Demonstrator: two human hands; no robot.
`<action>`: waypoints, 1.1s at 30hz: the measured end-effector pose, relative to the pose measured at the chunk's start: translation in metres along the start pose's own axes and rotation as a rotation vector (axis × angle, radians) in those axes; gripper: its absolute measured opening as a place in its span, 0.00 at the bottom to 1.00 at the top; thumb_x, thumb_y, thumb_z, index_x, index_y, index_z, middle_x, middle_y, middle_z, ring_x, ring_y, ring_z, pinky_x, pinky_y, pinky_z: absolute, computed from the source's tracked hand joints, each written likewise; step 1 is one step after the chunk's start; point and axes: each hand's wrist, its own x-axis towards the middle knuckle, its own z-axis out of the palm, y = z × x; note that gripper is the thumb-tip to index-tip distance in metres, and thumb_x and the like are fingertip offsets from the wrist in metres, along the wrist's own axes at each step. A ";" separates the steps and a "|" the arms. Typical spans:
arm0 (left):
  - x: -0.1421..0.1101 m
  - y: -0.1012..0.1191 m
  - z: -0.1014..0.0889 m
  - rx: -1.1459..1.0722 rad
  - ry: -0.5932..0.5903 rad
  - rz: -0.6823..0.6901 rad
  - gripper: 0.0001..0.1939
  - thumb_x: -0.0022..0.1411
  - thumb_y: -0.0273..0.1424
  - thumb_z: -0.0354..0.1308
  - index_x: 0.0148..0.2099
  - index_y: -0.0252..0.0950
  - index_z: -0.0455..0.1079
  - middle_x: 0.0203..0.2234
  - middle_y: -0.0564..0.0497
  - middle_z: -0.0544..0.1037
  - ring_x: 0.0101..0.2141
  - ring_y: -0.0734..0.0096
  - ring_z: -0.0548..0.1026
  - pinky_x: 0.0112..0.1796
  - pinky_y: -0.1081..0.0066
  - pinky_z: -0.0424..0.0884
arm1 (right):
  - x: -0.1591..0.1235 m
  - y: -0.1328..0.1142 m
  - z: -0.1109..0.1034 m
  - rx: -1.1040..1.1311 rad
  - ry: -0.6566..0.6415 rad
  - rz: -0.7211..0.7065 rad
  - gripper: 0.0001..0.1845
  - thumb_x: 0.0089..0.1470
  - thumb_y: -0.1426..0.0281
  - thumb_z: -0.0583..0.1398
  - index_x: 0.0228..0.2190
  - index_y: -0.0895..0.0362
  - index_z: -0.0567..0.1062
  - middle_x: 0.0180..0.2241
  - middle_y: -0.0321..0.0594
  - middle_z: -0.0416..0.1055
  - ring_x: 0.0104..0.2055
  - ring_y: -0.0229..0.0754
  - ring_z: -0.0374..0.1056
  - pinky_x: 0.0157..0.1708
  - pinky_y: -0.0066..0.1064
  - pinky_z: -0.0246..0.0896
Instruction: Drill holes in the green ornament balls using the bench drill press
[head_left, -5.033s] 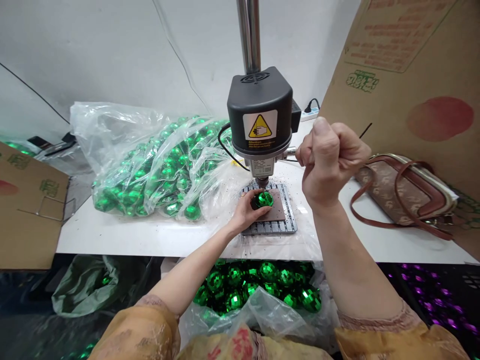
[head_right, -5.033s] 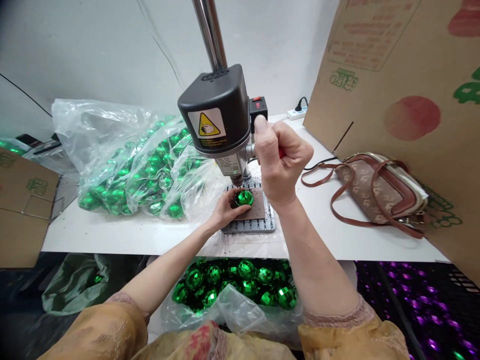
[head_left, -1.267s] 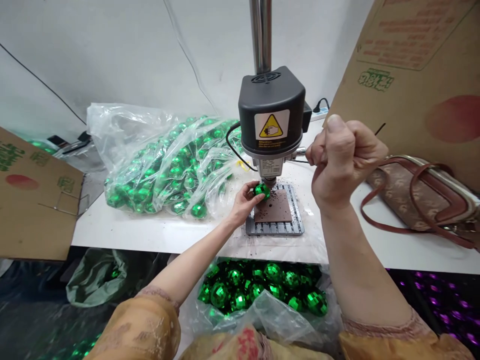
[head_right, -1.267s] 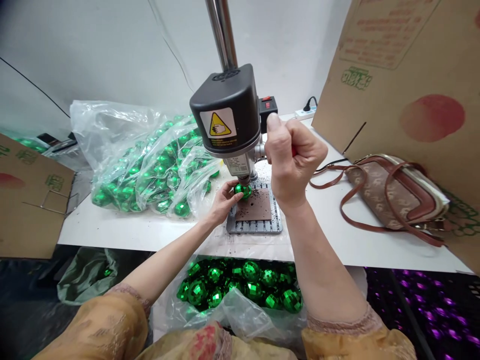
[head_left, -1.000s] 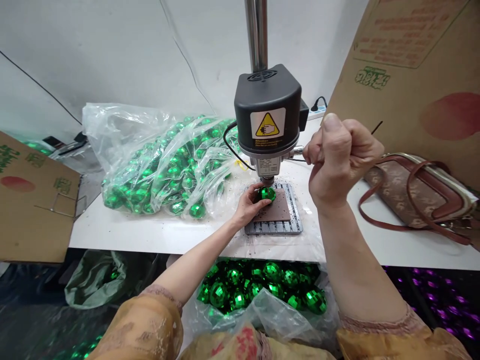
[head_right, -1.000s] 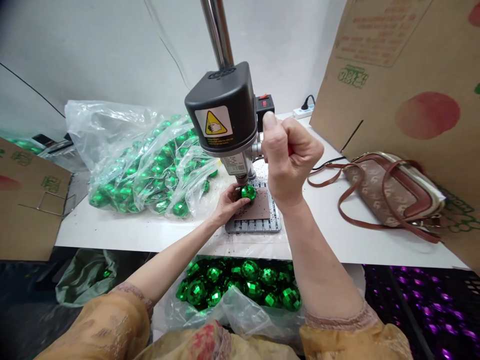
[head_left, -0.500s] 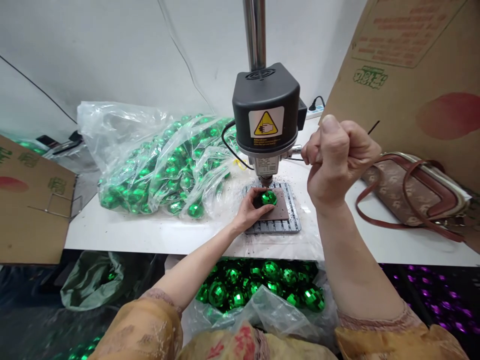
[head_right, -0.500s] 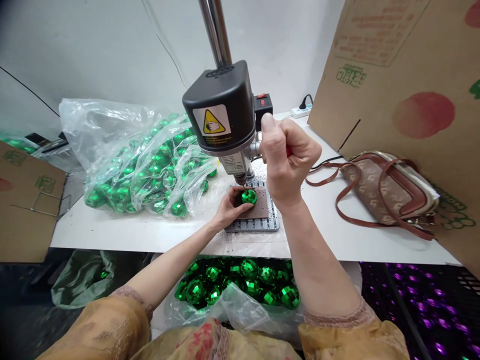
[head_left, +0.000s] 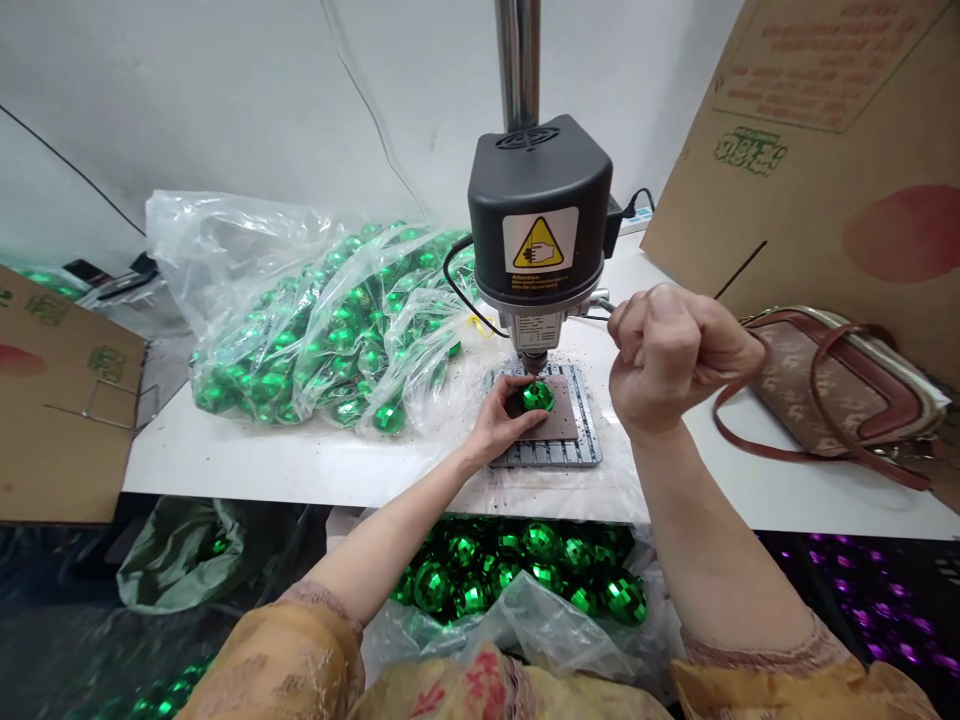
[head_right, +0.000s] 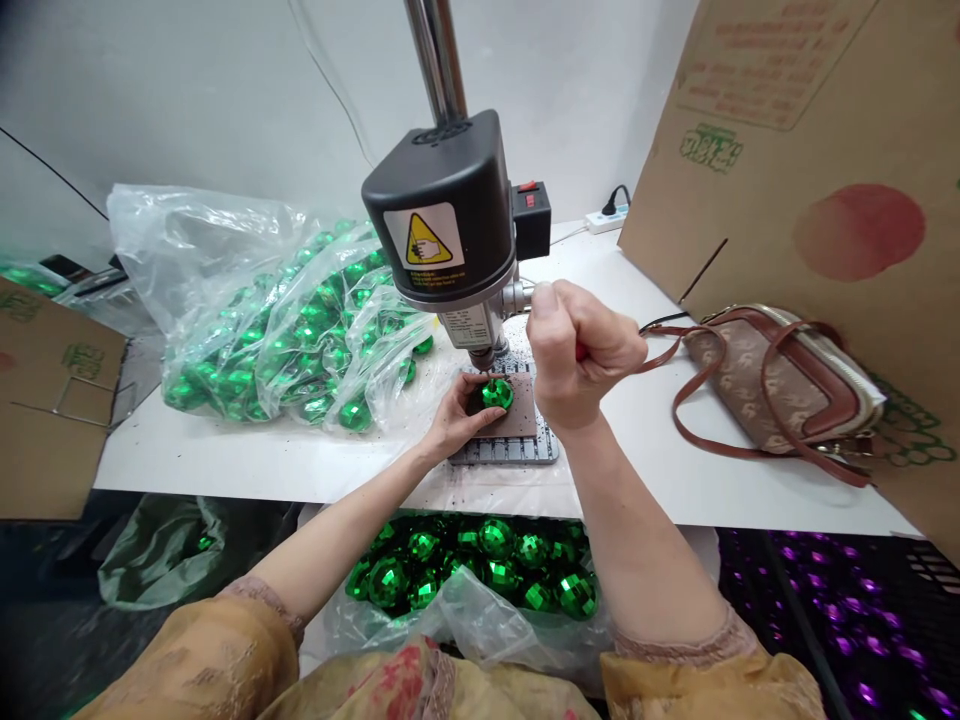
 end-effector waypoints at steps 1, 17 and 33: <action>0.000 0.000 0.000 0.001 0.001 -0.001 0.29 0.54 0.40 0.72 0.52 0.37 0.67 0.50 0.42 0.77 0.52 0.57 0.75 0.55 0.57 0.69 | -0.001 0.001 -0.001 0.013 0.002 -0.012 0.29 0.57 0.67 0.60 0.17 0.56 0.46 0.14 0.29 0.40 0.15 0.28 0.41 0.17 0.31 0.37; -0.001 -0.001 0.001 -0.018 0.008 0.015 0.28 0.54 0.39 0.73 0.53 0.38 0.67 0.51 0.43 0.76 0.53 0.57 0.74 0.56 0.56 0.68 | -0.012 0.010 -0.012 0.063 -0.050 -0.176 0.28 0.54 0.73 0.59 0.16 0.58 0.45 0.13 0.29 0.42 0.15 0.26 0.42 0.16 0.27 0.43; 0.001 0.001 0.003 -0.004 0.018 0.000 0.29 0.53 0.41 0.73 0.52 0.37 0.67 0.48 0.43 0.77 0.50 0.59 0.75 0.53 0.58 0.69 | 0.007 -0.004 0.000 0.018 -0.042 0.043 0.26 0.57 0.73 0.59 0.14 0.57 0.53 0.13 0.28 0.45 0.15 0.27 0.45 0.16 0.28 0.42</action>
